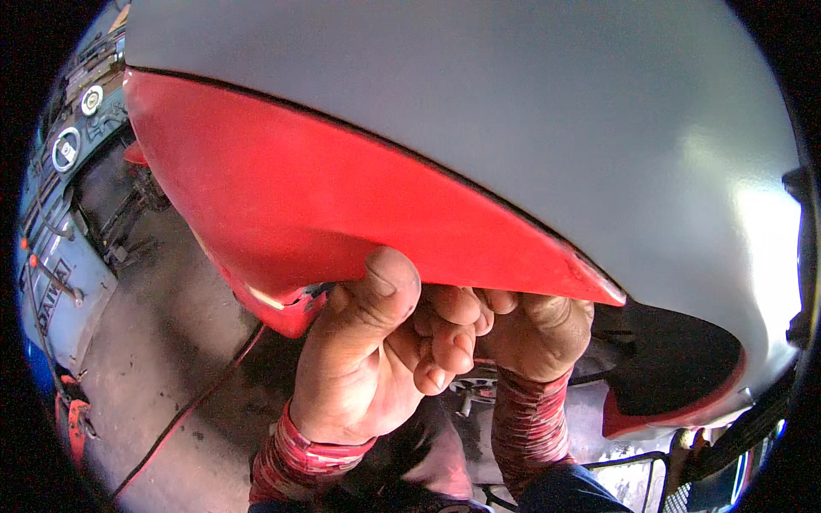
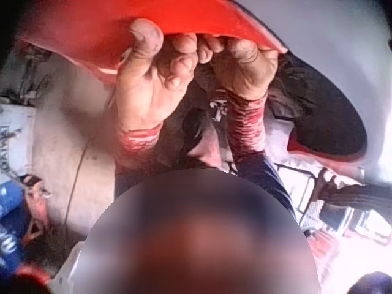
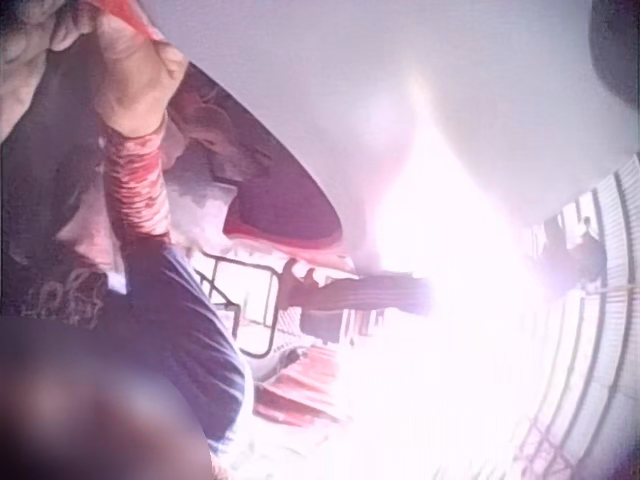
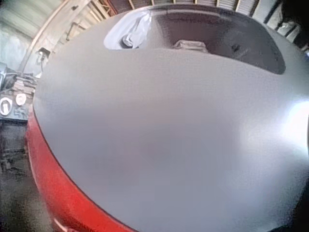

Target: The person uses a heat gun to warm a red car bumper, then positions it against a silver car body. They repeatedly align the bumper and use a socket wrench to tighten fasteners underneath, securing the bumper in place.

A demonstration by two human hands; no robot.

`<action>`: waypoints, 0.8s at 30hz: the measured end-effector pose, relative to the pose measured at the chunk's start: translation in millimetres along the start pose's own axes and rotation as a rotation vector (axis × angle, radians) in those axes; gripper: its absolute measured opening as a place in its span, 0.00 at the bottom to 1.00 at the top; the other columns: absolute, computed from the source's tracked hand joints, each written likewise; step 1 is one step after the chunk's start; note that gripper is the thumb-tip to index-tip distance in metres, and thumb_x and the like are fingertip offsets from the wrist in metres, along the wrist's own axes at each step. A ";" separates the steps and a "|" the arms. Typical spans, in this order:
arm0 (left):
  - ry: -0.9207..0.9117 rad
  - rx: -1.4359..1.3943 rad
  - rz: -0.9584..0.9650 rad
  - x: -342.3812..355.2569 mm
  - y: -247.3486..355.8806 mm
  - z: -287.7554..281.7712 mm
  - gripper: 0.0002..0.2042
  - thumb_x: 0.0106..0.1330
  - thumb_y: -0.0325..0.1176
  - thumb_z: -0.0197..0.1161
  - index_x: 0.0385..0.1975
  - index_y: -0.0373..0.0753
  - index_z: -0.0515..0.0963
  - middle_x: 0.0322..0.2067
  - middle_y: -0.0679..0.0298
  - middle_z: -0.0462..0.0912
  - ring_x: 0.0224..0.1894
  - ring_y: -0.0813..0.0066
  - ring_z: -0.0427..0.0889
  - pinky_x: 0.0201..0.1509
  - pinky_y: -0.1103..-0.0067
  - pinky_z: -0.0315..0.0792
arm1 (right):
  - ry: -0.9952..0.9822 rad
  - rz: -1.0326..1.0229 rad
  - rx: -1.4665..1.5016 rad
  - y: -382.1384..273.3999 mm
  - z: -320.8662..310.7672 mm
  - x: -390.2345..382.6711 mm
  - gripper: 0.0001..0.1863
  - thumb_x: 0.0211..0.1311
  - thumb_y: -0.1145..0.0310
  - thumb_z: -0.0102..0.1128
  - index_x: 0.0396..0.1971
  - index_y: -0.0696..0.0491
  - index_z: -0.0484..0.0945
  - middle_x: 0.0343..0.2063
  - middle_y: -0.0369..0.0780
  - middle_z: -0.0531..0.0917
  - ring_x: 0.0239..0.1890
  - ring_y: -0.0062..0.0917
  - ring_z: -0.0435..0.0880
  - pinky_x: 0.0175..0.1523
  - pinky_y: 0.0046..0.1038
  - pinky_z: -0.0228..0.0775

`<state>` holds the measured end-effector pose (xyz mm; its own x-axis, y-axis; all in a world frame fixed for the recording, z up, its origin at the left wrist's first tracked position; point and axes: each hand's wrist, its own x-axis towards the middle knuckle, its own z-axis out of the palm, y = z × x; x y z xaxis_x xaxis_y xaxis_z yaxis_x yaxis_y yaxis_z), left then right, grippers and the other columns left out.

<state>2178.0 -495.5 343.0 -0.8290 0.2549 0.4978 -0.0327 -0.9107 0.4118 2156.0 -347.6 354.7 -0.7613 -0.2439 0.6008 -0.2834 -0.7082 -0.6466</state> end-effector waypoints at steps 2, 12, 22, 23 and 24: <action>0.030 -0.014 -0.008 -3.5 -3.3 0.1 0.21 0.70 0.48 0.57 0.39 0.31 0.77 0.37 0.49 0.82 0.28 0.75 0.81 0.24 0.86 0.70 | -0.003 0.054 0.060 -1.9 -4.1 -1.7 0.14 0.58 0.65 0.67 0.36 0.60 0.81 0.28 0.45 0.81 0.29 0.38 0.81 0.35 0.37 0.74; 0.082 -0.114 0.018 -2.1 -6.9 1.9 0.18 0.70 0.47 0.59 0.41 0.34 0.77 0.32 0.58 0.84 0.29 0.71 0.85 0.24 0.82 0.77 | 0.015 0.148 0.097 -14.7 -12.2 11.5 0.19 0.56 0.61 0.68 0.42 0.57 0.77 0.25 0.40 0.78 0.25 0.30 0.78 0.26 0.31 0.73; 0.080 -0.132 0.051 -1.3 -12.5 -0.8 0.18 0.69 0.47 0.60 0.40 0.35 0.78 0.33 0.59 0.84 0.31 0.69 0.85 0.26 0.80 0.78 | 0.031 0.268 0.103 -21.4 -9.6 12.0 0.24 0.56 0.57 0.67 0.46 0.58 0.76 0.24 0.36 0.75 0.26 0.22 0.75 0.23 0.24 0.72; 0.082 -0.125 0.049 -1.0 -12.5 -0.9 0.18 0.69 0.47 0.60 0.40 0.35 0.78 0.33 0.59 0.84 0.32 0.69 0.85 0.26 0.80 0.78 | 0.035 0.279 0.090 -21.9 -9.5 12.0 0.24 0.57 0.57 0.67 0.46 0.58 0.75 0.24 0.36 0.75 0.26 0.22 0.75 0.23 0.24 0.72; 0.057 -0.142 0.058 -0.8 -13.0 -0.9 0.18 0.69 0.47 0.60 0.40 0.35 0.78 0.33 0.59 0.84 0.32 0.68 0.85 0.26 0.79 0.78 | 0.039 0.290 0.076 -22.2 -9.6 11.9 0.24 0.57 0.56 0.67 0.46 0.57 0.75 0.24 0.35 0.75 0.27 0.21 0.74 0.23 0.24 0.72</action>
<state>2178.6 -484.1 336.5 -0.8620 0.1850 0.4719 -0.0589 -0.9613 0.2692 2147.6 -328.5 371.7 -0.8263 -0.4188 0.3766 -0.0071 -0.6608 -0.7505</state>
